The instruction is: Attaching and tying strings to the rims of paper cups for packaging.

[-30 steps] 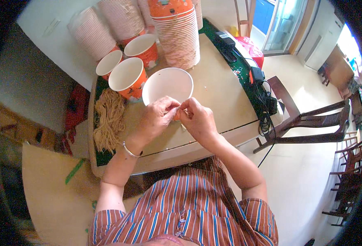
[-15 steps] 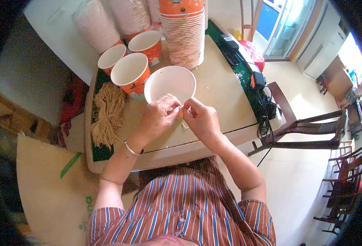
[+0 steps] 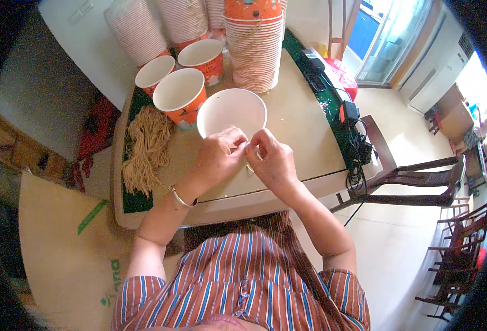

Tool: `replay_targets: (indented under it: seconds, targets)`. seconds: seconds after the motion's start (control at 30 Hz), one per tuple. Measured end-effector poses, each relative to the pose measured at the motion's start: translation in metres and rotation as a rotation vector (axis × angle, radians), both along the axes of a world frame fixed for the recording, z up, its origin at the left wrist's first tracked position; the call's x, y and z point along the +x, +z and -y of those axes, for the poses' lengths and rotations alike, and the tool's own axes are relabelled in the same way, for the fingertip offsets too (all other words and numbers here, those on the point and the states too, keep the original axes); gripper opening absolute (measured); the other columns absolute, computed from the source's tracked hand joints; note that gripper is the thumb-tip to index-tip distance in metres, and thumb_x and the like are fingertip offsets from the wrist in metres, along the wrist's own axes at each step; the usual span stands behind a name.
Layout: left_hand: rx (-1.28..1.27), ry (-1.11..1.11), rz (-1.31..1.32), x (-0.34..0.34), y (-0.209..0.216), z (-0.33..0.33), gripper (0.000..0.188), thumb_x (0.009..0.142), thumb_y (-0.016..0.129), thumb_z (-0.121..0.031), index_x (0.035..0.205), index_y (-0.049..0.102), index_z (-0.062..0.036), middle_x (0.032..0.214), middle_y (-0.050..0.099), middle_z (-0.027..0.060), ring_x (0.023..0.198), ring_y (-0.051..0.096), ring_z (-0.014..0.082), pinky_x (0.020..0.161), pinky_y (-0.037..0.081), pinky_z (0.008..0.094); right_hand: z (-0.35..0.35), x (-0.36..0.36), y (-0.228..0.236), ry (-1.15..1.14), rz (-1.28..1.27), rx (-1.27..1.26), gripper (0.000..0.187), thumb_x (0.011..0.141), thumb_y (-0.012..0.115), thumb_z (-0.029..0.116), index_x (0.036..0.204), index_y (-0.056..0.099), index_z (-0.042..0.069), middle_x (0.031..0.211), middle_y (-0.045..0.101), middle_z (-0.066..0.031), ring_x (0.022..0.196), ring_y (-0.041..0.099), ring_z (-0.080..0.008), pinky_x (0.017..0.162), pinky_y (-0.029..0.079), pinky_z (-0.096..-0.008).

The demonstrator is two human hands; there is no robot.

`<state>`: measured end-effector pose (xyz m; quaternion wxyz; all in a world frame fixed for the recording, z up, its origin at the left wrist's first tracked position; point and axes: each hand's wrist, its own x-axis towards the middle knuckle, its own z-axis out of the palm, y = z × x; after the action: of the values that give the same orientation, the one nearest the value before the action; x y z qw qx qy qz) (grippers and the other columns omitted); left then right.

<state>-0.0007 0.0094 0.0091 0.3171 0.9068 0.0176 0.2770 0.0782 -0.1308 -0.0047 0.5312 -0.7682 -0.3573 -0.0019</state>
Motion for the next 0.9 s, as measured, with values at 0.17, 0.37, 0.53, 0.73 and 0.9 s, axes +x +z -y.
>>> replay_targets:
  seconds: [0.17, 0.37, 0.53, 0.73, 0.9]
  targets:
    - [-0.055, 0.027, -0.065, -0.002, 0.001, -0.002, 0.009, 0.084, 0.064, -0.01, 0.084, 0.061, -0.0015, 0.083, 0.064, 0.0167, 0.079, 0.063, 0.0373, 0.07, 0.05, 0.0472, 0.004, -0.001, 0.011, 0.051, -0.04, -0.141, 0.019, 0.086, 0.069, 0.015, 0.102, 0.059, 0.009, 0.059, 0.053, -0.0107, 0.05, 0.054, -0.0225, 0.052, 0.045, -0.0365]
    - [-0.123, 0.004, -0.053, -0.001, 0.001, -0.003, 0.009, 0.085, 0.064, -0.009, 0.087, 0.062, -0.0014, 0.084, 0.064, 0.0172, 0.08, 0.063, 0.0366, 0.072, 0.05, 0.0459, 0.001, 0.001, 0.006, 0.062, -0.059, -0.098, 0.012, 0.089, 0.068, 0.014, 0.098, 0.063, 0.007, 0.063, 0.059, -0.0129, 0.053, 0.056, -0.0189, 0.054, 0.048, -0.0335]
    - [-0.084, 0.021, -0.038, -0.002, 0.001, -0.003, 0.009, 0.085, 0.064, -0.01, 0.088, 0.062, -0.0014, 0.086, 0.064, 0.0174, 0.081, 0.064, 0.0365, 0.073, 0.051, 0.0458, 0.0, -0.002, 0.01, 0.054, -0.09, -0.039, 0.008, 0.087, 0.069, 0.008, 0.092, 0.064, 0.004, 0.055, 0.044, -0.001, 0.053, 0.038, -0.0055, 0.048, 0.034, -0.026]
    - [-0.111, 0.012, -0.04, -0.003, -0.001, -0.003, 0.01, 0.086, 0.063, -0.012, 0.088, 0.063, -0.002, 0.087, 0.065, 0.0173, 0.081, 0.064, 0.0377, 0.073, 0.051, 0.0468, 0.0, 0.001, 0.013, 0.041, -0.101, -0.143, 0.011, 0.088, 0.067, 0.012, 0.095, 0.063, 0.004, 0.068, 0.063, -0.014, 0.058, 0.06, -0.0171, 0.058, 0.05, -0.0323]
    - [-0.007, 0.044, -0.031, -0.003, -0.001, 0.0, 0.007, 0.085, 0.064, -0.006, 0.091, 0.063, -0.0016, 0.088, 0.065, 0.0165, 0.082, 0.066, 0.0342, 0.073, 0.053, 0.0422, -0.001, -0.001, 0.017, 0.013, -0.12, -0.214, 0.015, 0.086, 0.067, 0.014, 0.093, 0.06, 0.004, 0.067, 0.062, -0.0142, 0.059, 0.061, -0.0229, 0.06, 0.05, -0.0352]
